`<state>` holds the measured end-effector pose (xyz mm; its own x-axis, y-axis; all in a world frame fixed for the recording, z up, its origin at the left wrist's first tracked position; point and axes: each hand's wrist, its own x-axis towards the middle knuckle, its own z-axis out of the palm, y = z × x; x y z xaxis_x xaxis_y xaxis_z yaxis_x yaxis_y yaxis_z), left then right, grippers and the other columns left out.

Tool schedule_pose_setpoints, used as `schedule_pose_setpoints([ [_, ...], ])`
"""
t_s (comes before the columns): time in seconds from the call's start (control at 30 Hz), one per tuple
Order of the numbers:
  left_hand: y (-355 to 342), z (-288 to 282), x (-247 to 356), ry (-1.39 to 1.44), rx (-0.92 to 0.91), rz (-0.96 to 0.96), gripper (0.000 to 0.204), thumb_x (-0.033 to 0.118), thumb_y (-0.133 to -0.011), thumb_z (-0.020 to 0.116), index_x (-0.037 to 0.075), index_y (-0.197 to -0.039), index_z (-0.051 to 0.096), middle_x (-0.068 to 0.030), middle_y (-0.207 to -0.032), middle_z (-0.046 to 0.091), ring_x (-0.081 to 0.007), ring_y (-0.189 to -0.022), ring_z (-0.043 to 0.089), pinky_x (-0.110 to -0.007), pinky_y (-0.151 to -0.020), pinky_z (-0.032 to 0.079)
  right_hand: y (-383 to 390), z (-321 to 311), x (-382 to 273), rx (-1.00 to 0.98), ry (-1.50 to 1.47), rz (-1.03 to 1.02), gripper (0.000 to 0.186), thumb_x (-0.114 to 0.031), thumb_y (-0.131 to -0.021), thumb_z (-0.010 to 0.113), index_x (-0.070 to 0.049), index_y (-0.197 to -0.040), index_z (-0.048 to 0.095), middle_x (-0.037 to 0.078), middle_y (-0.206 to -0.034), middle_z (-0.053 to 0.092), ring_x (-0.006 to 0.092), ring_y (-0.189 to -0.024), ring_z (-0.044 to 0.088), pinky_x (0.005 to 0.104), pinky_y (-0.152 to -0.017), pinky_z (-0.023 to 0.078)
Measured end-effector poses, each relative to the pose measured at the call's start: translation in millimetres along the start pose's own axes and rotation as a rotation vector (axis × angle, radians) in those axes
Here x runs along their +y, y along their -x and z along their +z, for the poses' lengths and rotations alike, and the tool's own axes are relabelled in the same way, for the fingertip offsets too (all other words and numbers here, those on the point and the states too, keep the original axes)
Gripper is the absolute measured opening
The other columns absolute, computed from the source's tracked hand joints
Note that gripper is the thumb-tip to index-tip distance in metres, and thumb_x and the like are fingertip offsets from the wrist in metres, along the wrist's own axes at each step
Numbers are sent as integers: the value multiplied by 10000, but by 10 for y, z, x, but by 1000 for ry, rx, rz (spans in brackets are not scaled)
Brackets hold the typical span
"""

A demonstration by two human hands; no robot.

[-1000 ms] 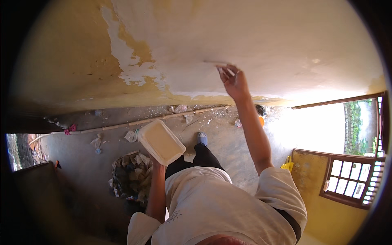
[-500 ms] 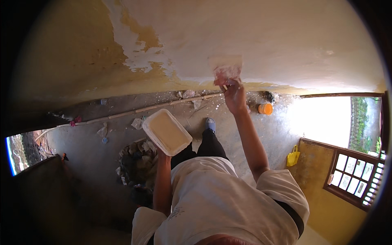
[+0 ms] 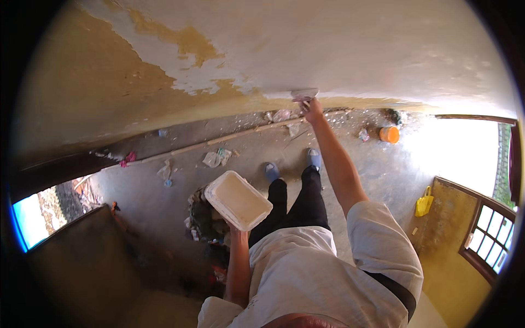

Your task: The person applies plaster to a wall using a putty knife, scooping the material from a small plastic container.

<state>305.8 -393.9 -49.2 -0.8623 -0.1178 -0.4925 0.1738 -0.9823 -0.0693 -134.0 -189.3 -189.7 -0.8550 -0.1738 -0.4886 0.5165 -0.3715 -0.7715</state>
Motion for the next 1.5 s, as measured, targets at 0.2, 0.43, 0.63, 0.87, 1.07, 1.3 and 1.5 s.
schedule_pose_setpoints([
  [0.2,-317,167,-123,52,-120,-26,665,529,-954,517,211,-1517,359,-85,-1540,376,-339,-1351,424,-562,-1131,309,1092,1210,-1420,-110,-187,38,227,-143,-999,399,19,-1092,526,185,-1105,648,242,-995,612,289,-876,531],
  [0.43,-747,513,-59,102,-238,-43,670,536,-954,512,213,-1520,354,-82,-1546,368,-339,-1357,418,-563,-1134,303,2597,2462,-3637,-348,-320,-197,205,-118,-981,477,43,-1110,480,196,-1139,500,296,-1090,533,418,-993,523],
  [0.63,-862,635,-101,118,-260,-54,675,541,-954,509,215,-1522,349,-79,-1552,362,-340,-1362,413,-564,-1136,299,3424,2577,-4091,-566,-324,-415,222,-77,-934,506,45,-1118,523,210,-1194,561,329,-1191,514,485,-1098,419],
  [0.87,-500,406,-233,108,-180,-48,680,548,-953,505,217,-1525,344,-76,-1558,354,-340,-1369,407,-565,-1139,294,2432,1327,-1797,-260,-191,-19,350,-121,-959,437,-92,-1307,446,143,-1386,503,248,-1211,522,442,-1033,417],
  [1.07,-57,225,-65,44,-71,32,684,553,-953,501,219,-1528,339,-73,-1564,347,-340,-1374,402,-566,-1142,289,808,257,98,-18,-224,405,281,-187,-964,416,-83,-1195,538,91,-1272,592,195,-1091,552,360,-932,458],
  [1.3,-8,233,81,-20,-47,55,689,560,-953,497,222,-1531,334,-70,-1570,340,-341,-1380,396,-568,-1145,284,-49,315,311,-251,146,-95,277,-143,-947,380,-59,-1088,603,87,-1115,671,167,-1016,558,286,-867,454],
  [1.5,-202,423,94,20,-136,55,694,565,-953,493,224,-1534,329,-68,-1576,333,-341,-1385,391,-569,-1147,279,1043,1456,-1150,-219,-232,41,270,-198,-1006,359,-20,-1097,541,144,-1099,647,190,-985,561,295,-859,506],
])
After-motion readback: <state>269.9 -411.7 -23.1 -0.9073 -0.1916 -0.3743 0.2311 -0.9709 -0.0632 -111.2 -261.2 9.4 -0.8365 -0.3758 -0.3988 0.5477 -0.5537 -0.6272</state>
